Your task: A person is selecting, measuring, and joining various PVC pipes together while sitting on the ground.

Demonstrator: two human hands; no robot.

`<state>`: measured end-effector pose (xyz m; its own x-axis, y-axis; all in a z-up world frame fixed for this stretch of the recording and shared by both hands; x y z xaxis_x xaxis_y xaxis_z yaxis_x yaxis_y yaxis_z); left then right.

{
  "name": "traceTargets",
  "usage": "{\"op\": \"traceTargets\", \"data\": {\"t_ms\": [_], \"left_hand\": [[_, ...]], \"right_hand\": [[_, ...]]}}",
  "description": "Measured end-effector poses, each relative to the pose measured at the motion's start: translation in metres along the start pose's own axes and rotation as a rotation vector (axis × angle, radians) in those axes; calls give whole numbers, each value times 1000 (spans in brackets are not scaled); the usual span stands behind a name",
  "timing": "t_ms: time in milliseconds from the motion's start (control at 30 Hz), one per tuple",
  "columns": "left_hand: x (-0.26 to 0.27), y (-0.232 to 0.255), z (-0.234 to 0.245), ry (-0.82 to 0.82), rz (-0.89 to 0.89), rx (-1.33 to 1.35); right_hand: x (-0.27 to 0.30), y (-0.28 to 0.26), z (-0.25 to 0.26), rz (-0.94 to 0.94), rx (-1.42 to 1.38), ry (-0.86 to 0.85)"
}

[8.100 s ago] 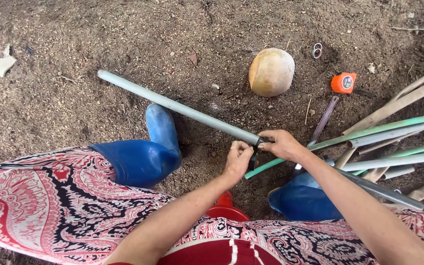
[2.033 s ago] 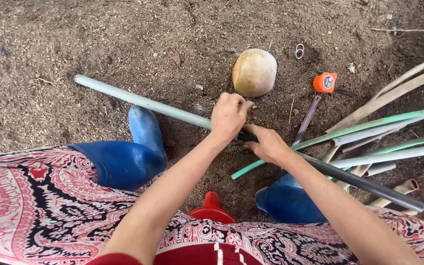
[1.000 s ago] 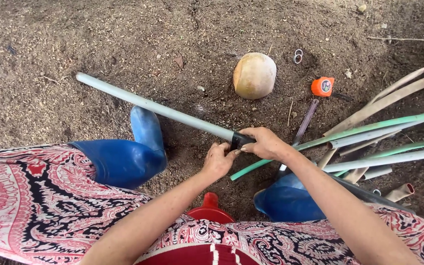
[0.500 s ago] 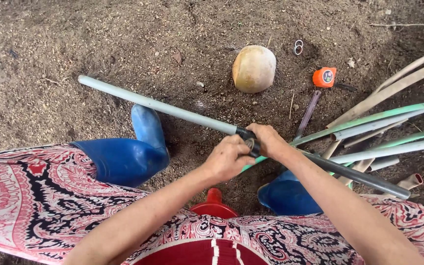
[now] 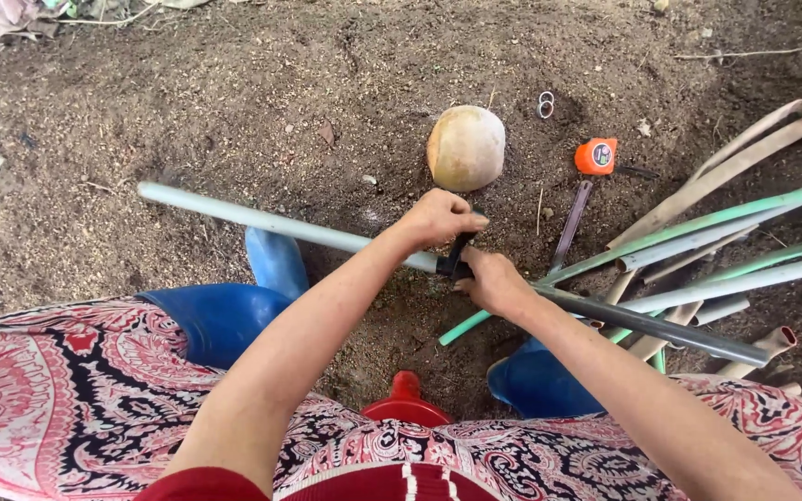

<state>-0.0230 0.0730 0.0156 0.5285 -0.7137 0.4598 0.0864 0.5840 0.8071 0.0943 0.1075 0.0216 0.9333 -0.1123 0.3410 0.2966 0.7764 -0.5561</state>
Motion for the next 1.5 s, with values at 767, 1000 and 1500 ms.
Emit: {"op": "traceTargets", "data": {"t_ms": [767,1000,1500], "left_hand": [[38,-4,26,533,-162,-330],[117,-91,-14,563,205,320],[83,-112,-58,160,241,180]], "right_hand": [[1,-24,6,26,-39,-14],[-3,-19,5,-165,-108,-150],[-13,-13,3,-140,-127,-216]]}}
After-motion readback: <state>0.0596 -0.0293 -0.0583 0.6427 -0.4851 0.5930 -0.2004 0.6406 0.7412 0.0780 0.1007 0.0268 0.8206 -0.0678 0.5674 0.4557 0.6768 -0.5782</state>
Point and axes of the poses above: each hand's wrist, its own x-axis away from the middle knuckle, its own z-axis out of the back of the hand, y = z × x, the point moved 8 cm from there along -x, towards the middle knuckle, and after that the axes turned 4 degrees about z, right-handed, at the moved point
